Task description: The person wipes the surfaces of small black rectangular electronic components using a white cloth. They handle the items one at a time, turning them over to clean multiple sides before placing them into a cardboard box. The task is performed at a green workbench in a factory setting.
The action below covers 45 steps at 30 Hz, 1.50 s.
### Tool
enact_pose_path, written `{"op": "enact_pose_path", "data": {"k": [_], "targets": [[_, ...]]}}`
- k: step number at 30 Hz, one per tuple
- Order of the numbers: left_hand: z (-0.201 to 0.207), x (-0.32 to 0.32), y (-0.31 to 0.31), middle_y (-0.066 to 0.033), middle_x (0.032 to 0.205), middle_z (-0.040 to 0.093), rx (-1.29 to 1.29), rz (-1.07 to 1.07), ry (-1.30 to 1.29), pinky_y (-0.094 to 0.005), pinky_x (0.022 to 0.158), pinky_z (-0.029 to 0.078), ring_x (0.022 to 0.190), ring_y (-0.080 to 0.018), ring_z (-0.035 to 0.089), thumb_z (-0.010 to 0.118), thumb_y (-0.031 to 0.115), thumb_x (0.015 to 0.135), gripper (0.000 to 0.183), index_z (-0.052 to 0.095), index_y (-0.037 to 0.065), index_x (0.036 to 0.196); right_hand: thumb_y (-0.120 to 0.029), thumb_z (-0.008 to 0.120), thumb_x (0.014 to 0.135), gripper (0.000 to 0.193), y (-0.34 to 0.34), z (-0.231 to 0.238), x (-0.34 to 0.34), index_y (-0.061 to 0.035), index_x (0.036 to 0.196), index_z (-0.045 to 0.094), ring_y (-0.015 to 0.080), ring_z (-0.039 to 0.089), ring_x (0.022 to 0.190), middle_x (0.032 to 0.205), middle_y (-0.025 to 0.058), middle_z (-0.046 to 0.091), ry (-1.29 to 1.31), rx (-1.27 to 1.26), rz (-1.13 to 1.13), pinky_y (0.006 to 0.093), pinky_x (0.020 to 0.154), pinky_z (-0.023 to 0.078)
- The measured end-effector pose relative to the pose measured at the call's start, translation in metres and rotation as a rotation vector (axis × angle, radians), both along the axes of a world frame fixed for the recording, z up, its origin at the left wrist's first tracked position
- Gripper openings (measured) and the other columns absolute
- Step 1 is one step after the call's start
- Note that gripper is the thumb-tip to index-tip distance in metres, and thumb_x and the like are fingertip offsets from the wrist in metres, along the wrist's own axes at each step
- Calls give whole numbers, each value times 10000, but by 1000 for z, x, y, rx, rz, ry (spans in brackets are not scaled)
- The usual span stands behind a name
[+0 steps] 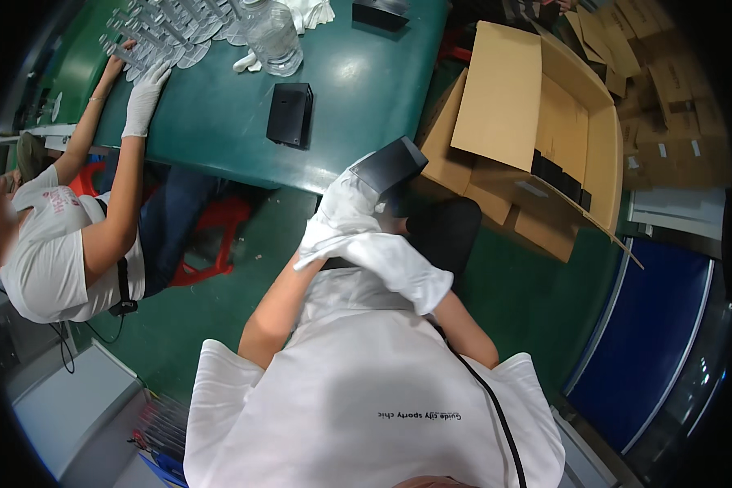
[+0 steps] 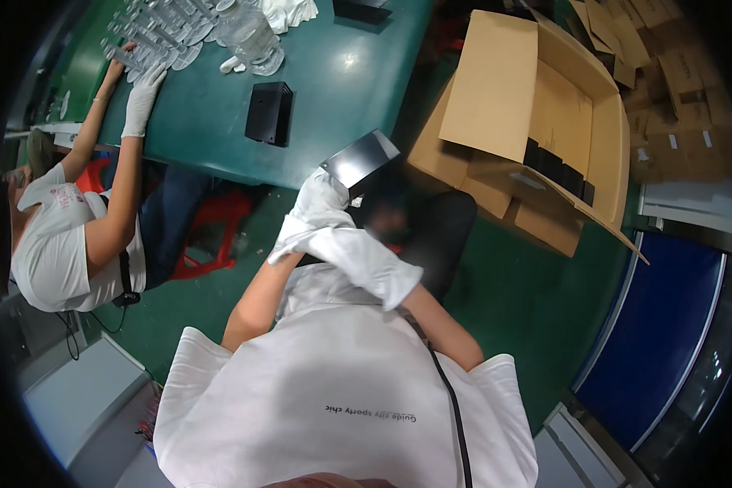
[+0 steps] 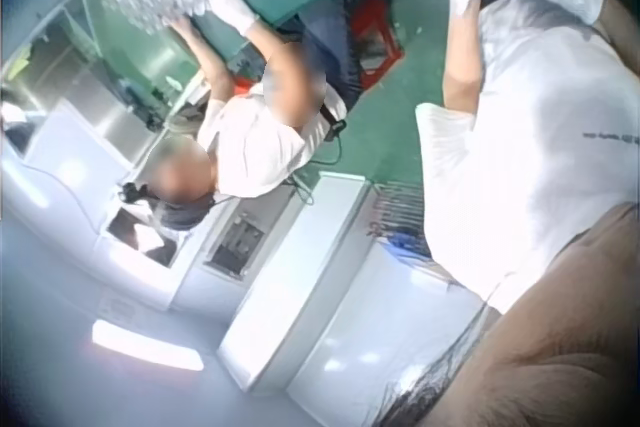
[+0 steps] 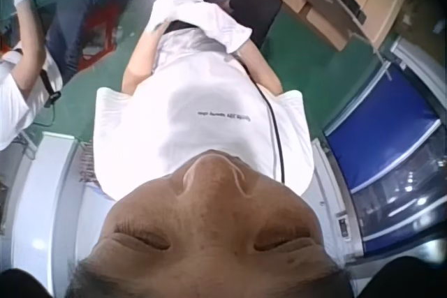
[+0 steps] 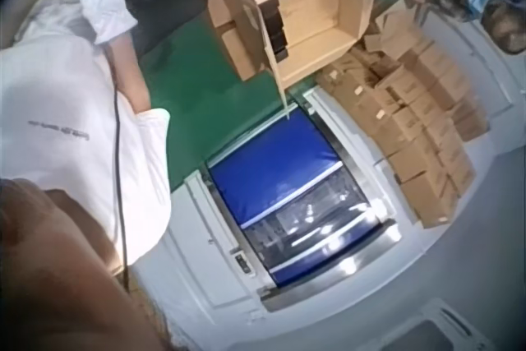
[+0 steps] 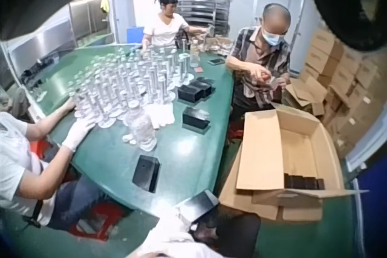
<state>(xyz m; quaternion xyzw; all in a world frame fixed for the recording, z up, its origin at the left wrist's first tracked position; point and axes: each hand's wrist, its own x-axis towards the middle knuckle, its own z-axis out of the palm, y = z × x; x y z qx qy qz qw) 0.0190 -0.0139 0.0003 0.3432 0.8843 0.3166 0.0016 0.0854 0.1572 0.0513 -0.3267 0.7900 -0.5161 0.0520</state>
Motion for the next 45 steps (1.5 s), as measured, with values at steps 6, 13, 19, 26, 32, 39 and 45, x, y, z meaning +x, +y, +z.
{"op": "enact_pose_path", "data": {"k": [6,13,19,26,32,39,45], "targets": [[-11,-19,19,-128,929,678,196,62,-201,-382,779,562,826,-334,656,745,136,783,306,686,22,1061,-310,611,998,410,80,1,16,-2,1268,617,277,681,1016,1140,138,692,-699,-257,-575,369,866,557],[33,0,36,-134,874,679,416,74,-89,-404,667,548,767,-355,659,865,-8,592,508,680,91,1056,-559,501,1038,669,79,23,-1,-7,1413,542,226,660,1126,1322,134,633,-633,-758,-937,366,970,529],[45,13,33,-159,800,682,161,-31,-94,-430,660,543,743,-363,679,792,149,751,247,653,34,920,-226,645,937,384,45,27,-25,4,1245,651,342,593,1258,1362,165,625,217,250,-595,401,1045,485],[76,15,29,-122,876,725,438,66,-279,-354,681,561,773,-311,709,674,-21,798,236,725,46,1018,-54,636,881,387,42,71,-59,-87,1262,695,229,661,1195,1305,89,685,324,336,-307,305,911,560],[94,14,28,-90,856,652,278,79,-37,-383,684,537,799,-292,674,769,68,764,271,665,79,1014,-329,421,1076,527,80,54,-51,135,1208,635,280,660,1153,1273,205,677,-725,-778,-458,373,996,534],[110,1,25,-27,791,564,-14,2,174,-366,692,498,778,-238,624,781,148,717,293,639,120,972,-279,526,992,383,58,67,-52,-9,1177,725,346,610,1249,1363,178,632,162,-11,-558,410,1053,489],[105,1,30,8,757,555,-65,107,376,-319,657,476,729,-177,606,777,211,703,242,637,163,894,-89,666,874,130,40,55,-45,-69,971,750,301,681,1121,1381,141,629,196,277,-593,378,868,581]]}}
